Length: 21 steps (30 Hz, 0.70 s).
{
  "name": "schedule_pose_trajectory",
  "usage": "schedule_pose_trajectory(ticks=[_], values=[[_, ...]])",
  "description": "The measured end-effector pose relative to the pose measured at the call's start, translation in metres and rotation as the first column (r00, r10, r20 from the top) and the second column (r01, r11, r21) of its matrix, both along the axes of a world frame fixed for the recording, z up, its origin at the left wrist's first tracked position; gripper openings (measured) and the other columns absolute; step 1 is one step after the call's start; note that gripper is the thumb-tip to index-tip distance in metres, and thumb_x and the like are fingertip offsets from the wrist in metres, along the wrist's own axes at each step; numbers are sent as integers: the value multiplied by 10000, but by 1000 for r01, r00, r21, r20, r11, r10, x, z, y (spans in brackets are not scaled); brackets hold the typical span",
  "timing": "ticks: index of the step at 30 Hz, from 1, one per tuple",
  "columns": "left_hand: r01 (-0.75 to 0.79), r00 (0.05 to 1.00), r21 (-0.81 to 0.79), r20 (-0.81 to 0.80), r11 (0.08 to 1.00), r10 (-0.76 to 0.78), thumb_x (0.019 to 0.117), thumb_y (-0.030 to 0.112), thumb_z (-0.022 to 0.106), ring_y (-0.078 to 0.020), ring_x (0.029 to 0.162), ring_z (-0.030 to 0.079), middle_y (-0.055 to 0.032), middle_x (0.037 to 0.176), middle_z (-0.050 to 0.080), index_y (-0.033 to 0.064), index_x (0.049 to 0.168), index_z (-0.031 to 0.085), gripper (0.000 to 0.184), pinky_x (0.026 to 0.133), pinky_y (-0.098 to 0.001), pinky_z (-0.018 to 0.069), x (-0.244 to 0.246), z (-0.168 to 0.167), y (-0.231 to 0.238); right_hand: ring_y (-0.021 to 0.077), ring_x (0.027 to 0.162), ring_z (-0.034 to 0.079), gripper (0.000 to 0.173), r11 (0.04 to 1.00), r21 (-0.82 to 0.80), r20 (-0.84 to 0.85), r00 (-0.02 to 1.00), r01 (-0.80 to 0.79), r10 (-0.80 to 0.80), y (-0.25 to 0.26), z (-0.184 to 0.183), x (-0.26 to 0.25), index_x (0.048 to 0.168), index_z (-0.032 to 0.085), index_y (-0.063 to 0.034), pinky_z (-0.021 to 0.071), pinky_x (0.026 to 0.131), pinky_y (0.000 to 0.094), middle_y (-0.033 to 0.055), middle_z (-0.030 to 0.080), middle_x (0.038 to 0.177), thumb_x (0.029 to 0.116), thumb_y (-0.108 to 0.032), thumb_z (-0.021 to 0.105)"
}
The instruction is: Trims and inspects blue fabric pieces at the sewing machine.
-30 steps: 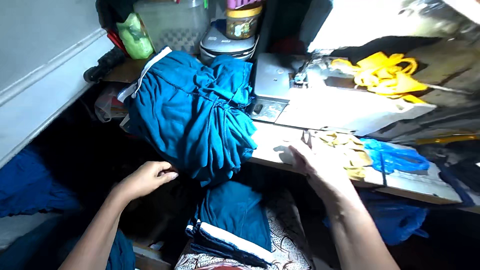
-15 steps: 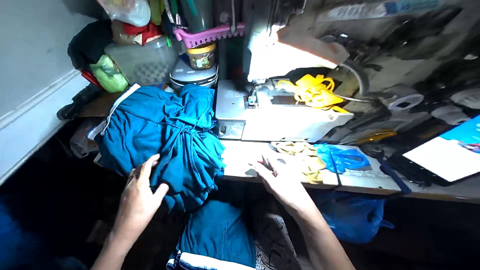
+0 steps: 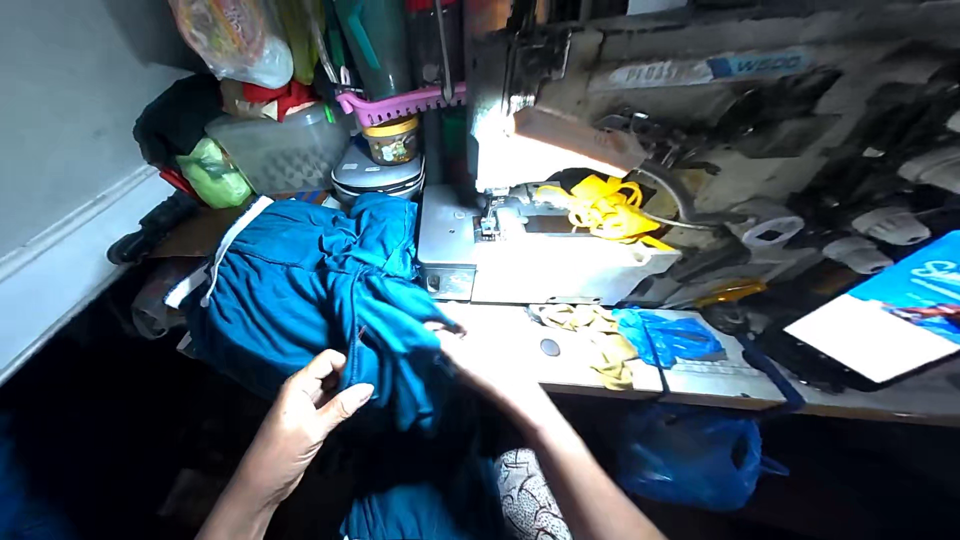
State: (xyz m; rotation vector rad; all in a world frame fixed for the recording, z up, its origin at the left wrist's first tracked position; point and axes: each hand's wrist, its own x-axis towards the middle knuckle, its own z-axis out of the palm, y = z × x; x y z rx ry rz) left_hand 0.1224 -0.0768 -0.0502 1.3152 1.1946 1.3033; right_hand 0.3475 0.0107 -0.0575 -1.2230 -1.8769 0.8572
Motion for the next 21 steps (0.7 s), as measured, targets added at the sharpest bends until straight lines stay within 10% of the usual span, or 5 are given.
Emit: schedule_pose_trajectory(ticks=[3, 9, 12, 17, 21], values=[[40, 984, -37, 178, 999, -33, 929, 28, 657, -160, 882, 717, -82, 967, 716, 20, 1048, 660, 119, 824, -311, 615, 19, 2, 4, 343, 911, 684, 307, 982, 39, 87, 978, 187, -190, 23, -5, 41, 1150, 715, -19, 536, 804, 581, 187, 708, 990, 1038, -282, 600], [41, 933, -55, 360, 998, -18, 963, 7, 596, -175, 833, 736, -112, 948, 734, -10, 1049, 688, 127, 791, -333, 633, 47, 8, 13, 100, 794, 642, 232, 945, 164, -121, 957, 282, -264, -15, -3, 43, 1182, 696, -126, 562, 697, 321, 14, 682, 989, 966, -202, 658], [62, 960, 48, 272, 997, -73, 960, 61, 648, -120, 842, 712, -68, 922, 724, 20, 1002, 687, 71, 803, -280, 608, 54, 7, 16, 18, 697, 597, 209, 985, 168, -306, 952, 49, 5, -48, 2, 20, 1120, 714, -114, 527, 611, 201, -25, 673, 897, 962, -241, 662], [11, 999, 254, -43, 967, -1, 954, 260, 709, -54, 789, 669, 20, 849, 687, 107, 951, 681, 156, 736, -192, 575, 48, 4, 19, 44, 909, 651, 149, 962, 251, -417, 886, -104, 205, -59, -3, -4, 1040, 746, -25, 556, 810, 192, 46, 702, 987, 979, -113, 642], [-22, 951, 357, -282, 934, 131, 932, 267, 717, -5, 786, 656, 56, 871, 684, 109, 971, 703, 164, 708, -148, 567, 36, 7, 12, -49, 633, 536, 130, 994, 9, -548, 831, -106, 94, -61, 17, 8, 1016, 720, -70, 466, 563, 122, -63, 636, 826, 988, -116, 602]])
